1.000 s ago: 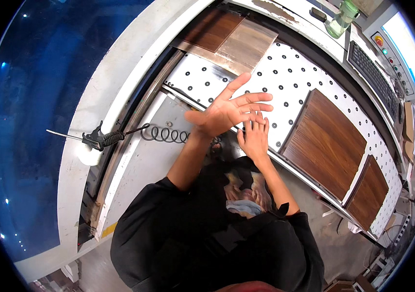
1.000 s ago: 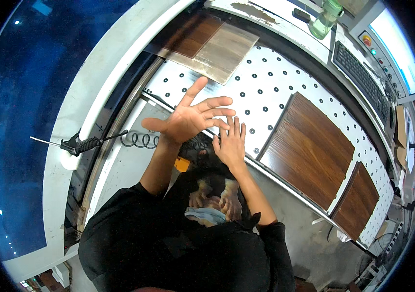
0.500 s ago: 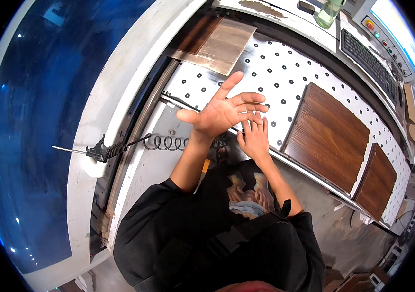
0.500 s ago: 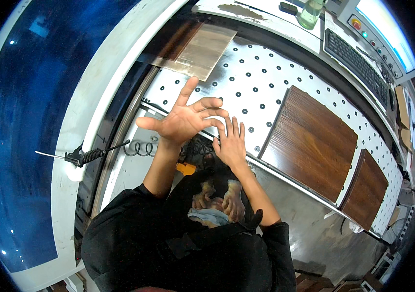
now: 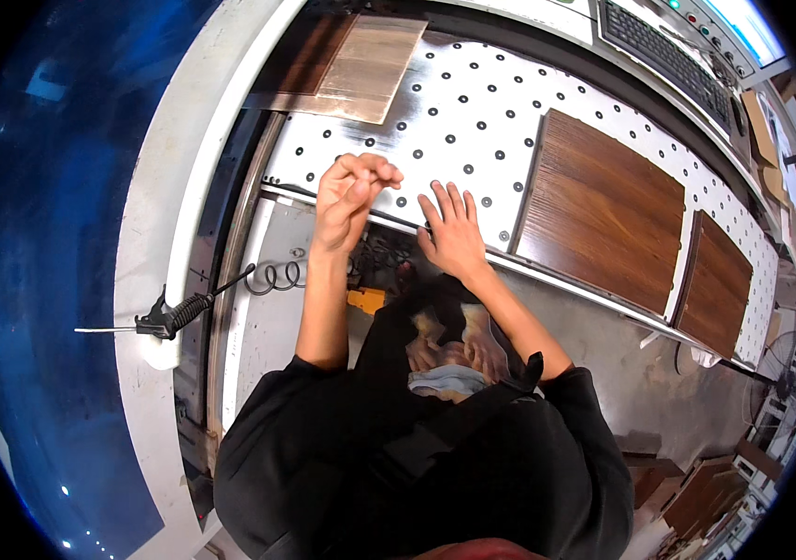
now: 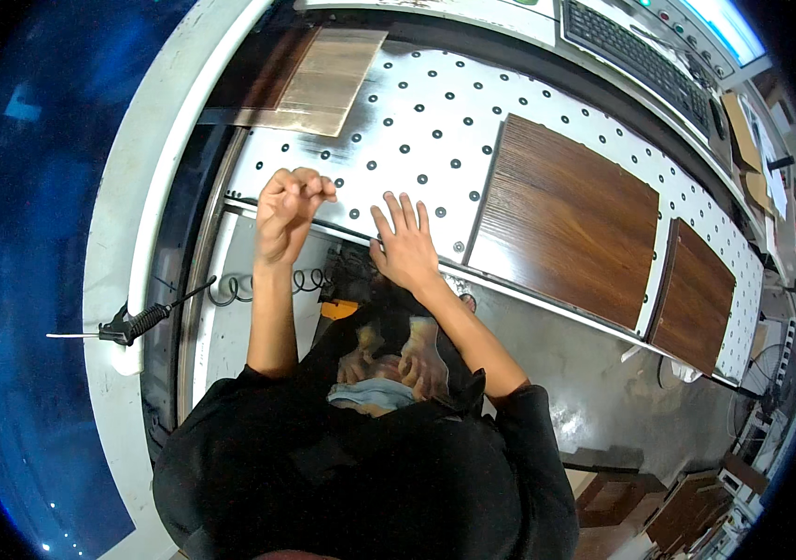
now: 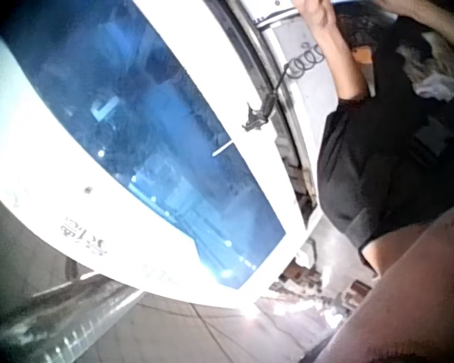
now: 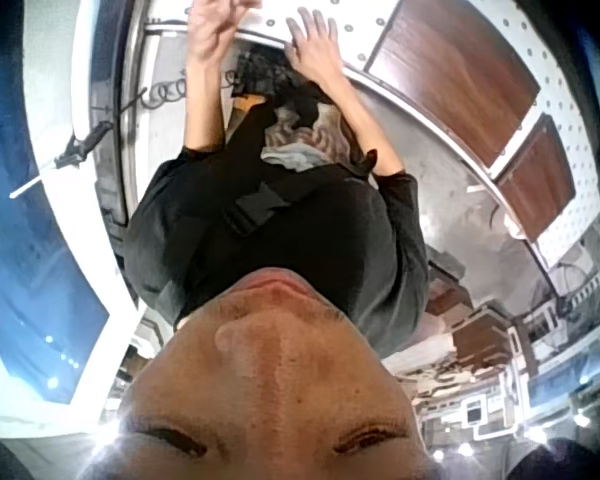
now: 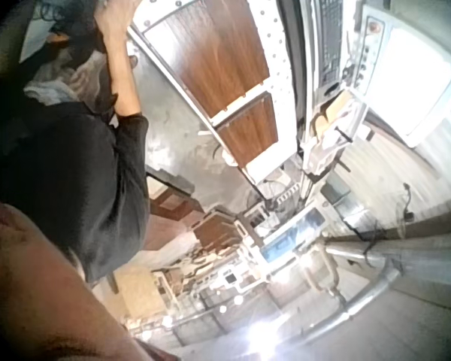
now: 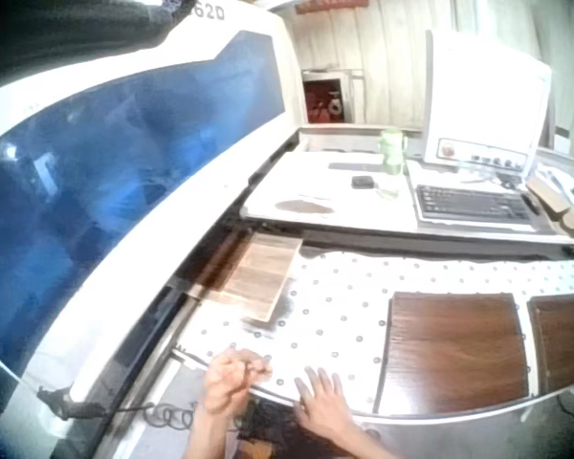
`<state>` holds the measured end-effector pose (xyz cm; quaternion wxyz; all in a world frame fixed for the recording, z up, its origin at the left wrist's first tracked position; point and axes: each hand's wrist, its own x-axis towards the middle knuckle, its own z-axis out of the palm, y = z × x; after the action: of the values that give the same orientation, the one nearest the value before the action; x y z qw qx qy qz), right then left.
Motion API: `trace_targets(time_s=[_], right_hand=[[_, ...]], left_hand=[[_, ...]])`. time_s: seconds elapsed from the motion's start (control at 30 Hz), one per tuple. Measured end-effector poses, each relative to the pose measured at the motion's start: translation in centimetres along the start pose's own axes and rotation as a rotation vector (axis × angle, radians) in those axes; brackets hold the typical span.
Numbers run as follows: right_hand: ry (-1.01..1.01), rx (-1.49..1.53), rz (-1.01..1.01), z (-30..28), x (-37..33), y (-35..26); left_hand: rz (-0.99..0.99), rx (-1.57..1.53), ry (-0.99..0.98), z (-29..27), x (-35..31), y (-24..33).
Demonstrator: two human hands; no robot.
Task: The person places rectangular wooden panels onto a perforated metal workbench. They use a handheld tool to apply a substance to the edges of the panels and then press them together to form a larger assembly. The person repeatedly picks up panels, aligns them, and secures them on the workbench.
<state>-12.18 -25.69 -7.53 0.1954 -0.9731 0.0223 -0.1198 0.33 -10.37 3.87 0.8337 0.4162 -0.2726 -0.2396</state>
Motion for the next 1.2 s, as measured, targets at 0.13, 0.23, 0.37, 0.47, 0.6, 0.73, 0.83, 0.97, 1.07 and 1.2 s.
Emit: trace_targets(time_s=[0.13, 0.23, 0.37, 0.47, 0.6, 0.73, 0.83, 0.97, 1.07, 1.2], right_hand=[[0.007, 0.007, -0.009, 0.0, 0.0, -0.1], [0.014, 0.001, -0.015, 0.0, 0.1, -0.1], [0.012, -0.002, -0.014, 0.3, 0.1, -0.1], [0.004, 0.003, -0.016, 0.3, 0.2, -0.1], [0.009, 0.023, -0.021, 0.1, 0.0, 0.1], [0.01, 0.045, -0.022, 0.1, 0.0, 0.2], [-0.011, 0.024, -0.029, 0.4, -0.1, 0.4], [-0.032, -0.014, -0.014, 0.7, -0.2, 0.6], [0.004, -0.011, -0.032, 0.7, -0.2, 0.5], [0.081, 0.008, -0.055, 0.8, -0.4, 0.8]], left_hand=[[0.015, 0.193, 0.058, -0.7, -1.5, 0.3], [0.041, 0.27, 0.087, -1.4, -2.6, 0.2], [0.153, 0.405, 0.22, -1.9, -4.2, 0.9], [0.189, 0.441, 0.35, -3.1, -5.8, 1.2], [0.338, 0.698, 0.661, -2.5, -8.0, 2.9], [0.756, 0.94, 0.606, -1.9, -11.5, 8.0], [1.119, 1.5, 1.048, 0.1, -13.5, 11.6], [1.224, 1.796, 1.328, -1.6, -15.4, 14.1], [0.973, 1.804, 1.351, -2.9, -15.3, 14.0], [0.468, 2.229, 1.323, -5.5, -15.8, 15.2]])
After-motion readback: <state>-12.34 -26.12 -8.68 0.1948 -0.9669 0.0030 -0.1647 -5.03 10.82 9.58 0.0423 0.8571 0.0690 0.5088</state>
